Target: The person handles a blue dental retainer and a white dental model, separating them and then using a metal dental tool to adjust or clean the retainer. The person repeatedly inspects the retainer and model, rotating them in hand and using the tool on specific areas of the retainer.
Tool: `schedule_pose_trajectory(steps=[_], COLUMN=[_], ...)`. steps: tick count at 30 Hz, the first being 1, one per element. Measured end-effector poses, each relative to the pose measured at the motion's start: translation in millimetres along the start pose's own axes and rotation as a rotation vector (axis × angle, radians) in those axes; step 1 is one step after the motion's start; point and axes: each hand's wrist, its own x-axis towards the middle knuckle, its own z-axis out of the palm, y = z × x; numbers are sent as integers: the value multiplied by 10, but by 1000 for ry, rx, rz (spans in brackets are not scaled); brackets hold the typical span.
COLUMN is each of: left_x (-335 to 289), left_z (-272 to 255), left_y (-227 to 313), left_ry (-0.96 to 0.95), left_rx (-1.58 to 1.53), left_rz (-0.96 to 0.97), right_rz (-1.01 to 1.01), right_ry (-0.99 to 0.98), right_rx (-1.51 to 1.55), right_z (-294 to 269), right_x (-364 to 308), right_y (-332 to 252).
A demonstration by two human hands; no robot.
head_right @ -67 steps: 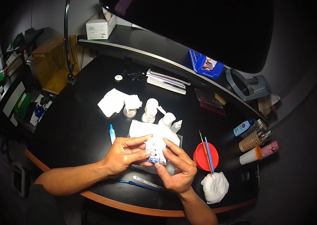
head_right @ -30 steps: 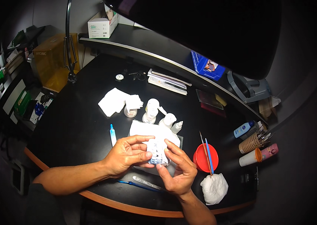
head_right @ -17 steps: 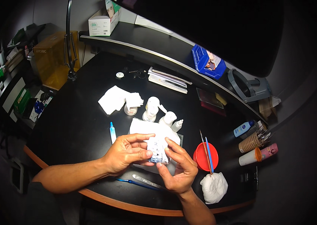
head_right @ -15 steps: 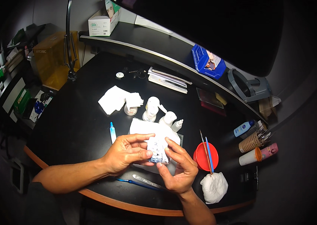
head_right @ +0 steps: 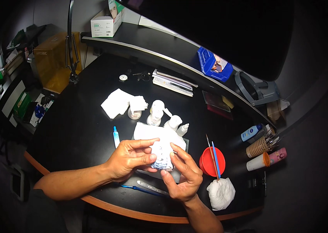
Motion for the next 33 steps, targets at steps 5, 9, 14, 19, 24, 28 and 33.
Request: schedule_pose_trajectory(steps=[5,9,14,19,24,28,33], left_x=[2,18,14,6,14,32,-5], left_z=[-21,-70,-52,-53,-47,-67,-35], left_y=[21,-2,24,38,28,-25,44], left_ry=[-59,-94,-107,-116,-138,-146,-124], left_rx=[-22,-7,7,51,49,46,76], left_rz=[-11,21,18,55,83,100,85], right_rz=[-69,-88,-100,-111,-129,-118,-124], right_ry=[-8,-22,1,4,1,16,5], right_rx=[-89,-113,-117,-115,-96,-69,-65], right_z=[-1,-7,-10,2,-12,-19,-5], right_x=[18,21,-16,-14,-18,-40,-31], right_y=[-80,-110,-86,-84,-74,-60,-68])
